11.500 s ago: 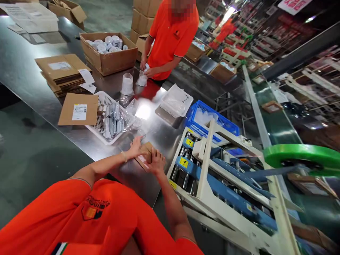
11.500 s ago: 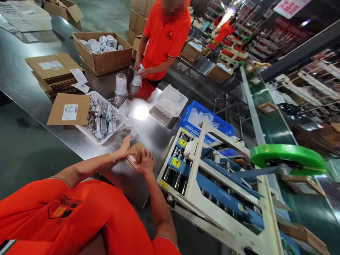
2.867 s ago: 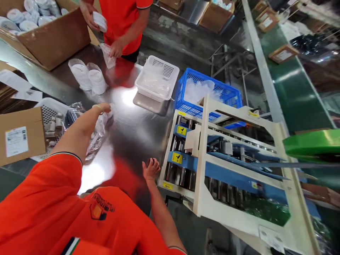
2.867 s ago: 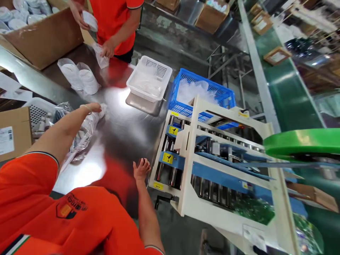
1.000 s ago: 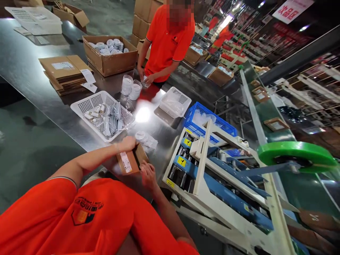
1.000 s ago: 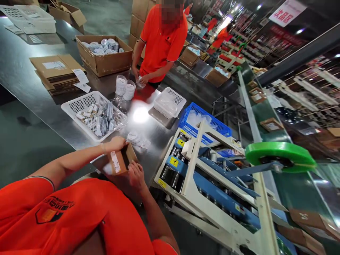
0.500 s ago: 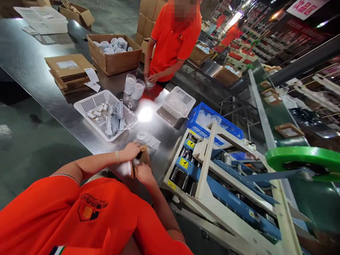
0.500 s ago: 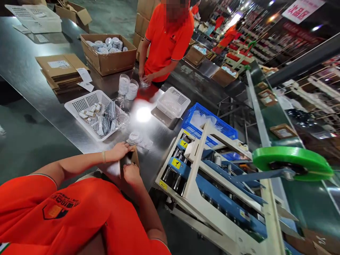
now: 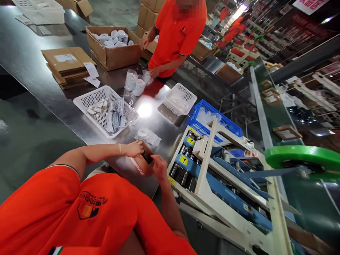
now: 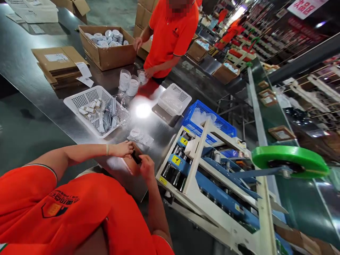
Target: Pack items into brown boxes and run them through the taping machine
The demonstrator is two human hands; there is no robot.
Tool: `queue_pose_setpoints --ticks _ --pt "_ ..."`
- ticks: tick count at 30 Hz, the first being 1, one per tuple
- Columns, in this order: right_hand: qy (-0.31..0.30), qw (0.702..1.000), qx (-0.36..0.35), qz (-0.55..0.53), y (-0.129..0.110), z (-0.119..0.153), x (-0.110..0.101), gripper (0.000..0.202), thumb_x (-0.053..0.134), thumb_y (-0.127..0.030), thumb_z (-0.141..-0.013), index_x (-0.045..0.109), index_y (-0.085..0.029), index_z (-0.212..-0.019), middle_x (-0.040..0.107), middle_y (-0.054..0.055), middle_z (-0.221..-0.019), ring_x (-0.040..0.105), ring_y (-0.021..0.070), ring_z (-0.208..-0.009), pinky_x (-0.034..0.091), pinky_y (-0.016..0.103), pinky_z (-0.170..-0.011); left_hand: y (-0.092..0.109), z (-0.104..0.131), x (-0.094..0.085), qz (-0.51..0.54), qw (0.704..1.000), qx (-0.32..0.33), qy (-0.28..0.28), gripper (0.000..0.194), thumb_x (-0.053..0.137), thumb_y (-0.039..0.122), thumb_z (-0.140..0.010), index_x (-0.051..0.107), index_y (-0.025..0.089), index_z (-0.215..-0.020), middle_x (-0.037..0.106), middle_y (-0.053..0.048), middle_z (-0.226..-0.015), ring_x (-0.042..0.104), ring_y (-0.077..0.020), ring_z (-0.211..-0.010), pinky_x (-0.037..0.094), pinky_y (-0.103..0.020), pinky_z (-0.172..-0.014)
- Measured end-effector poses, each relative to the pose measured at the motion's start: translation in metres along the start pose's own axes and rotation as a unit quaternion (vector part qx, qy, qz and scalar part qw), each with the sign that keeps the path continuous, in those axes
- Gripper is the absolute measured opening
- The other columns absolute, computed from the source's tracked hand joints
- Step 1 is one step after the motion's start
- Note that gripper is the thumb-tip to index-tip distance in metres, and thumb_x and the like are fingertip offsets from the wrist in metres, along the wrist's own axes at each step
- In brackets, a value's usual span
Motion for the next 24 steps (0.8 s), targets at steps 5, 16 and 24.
queue_pose_setpoints --ticks 5,16,24 --pt "-0.127 0.948 0.25 0.15 -0.031 0.005 0.019 0.102 0.084 -0.063 -0.089 0.052 -0.006 -0.167 0.051 0.035 -0.167 0.052 0.0479 -0.152 0.047 0.062 -0.121 -0.02 0.014 0.029 0.048 0.951 -0.243 0.184 0.073 0.087 0.066 -0.087 0.065 0.013 -0.132 0.061 -0.025 -0.141 0.056 -0.046 -0.134 0.045 -0.057 -0.113" --pt "0.011 0.898 0.396 -0.191 -0.024 0.007 0.042 0.084 0.061 -0.062 -0.105 0.043 -0.016 -0.173 0.058 0.024 -0.165 0.064 0.0356 -0.145 0.056 0.053 -0.118 -0.047 0.051 0.038 0.366 0.811 -0.311 0.335 0.119 0.098 0.062 -0.072 0.037 0.019 -0.165 0.058 -0.019 -0.147 0.054 -0.0395 -0.146 0.047 -0.061 -0.124" --pt "-0.231 0.837 0.397 -0.298 -0.034 -0.024 0.103 0.032 0.081 -0.045 -0.095 0.08 -0.014 -0.103 0.082 0.008 -0.087 0.081 0.0223 -0.083 0.067 0.033 -0.077 -0.037 0.075 -0.004 0.055 0.927 -0.362 0.085 0.121 0.089 0.058 -0.079 0.032 0.022 -0.18 0.05 -0.029 -0.163 0.048 -0.0594 -0.146 0.05 -0.075 -0.109"
Point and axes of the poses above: each hand's wrist, its own z-axis away from the middle knuckle, its own x-axis out of the palm, y = z × x, the point moved 4 cm from there along -z, towards the middle knuckle
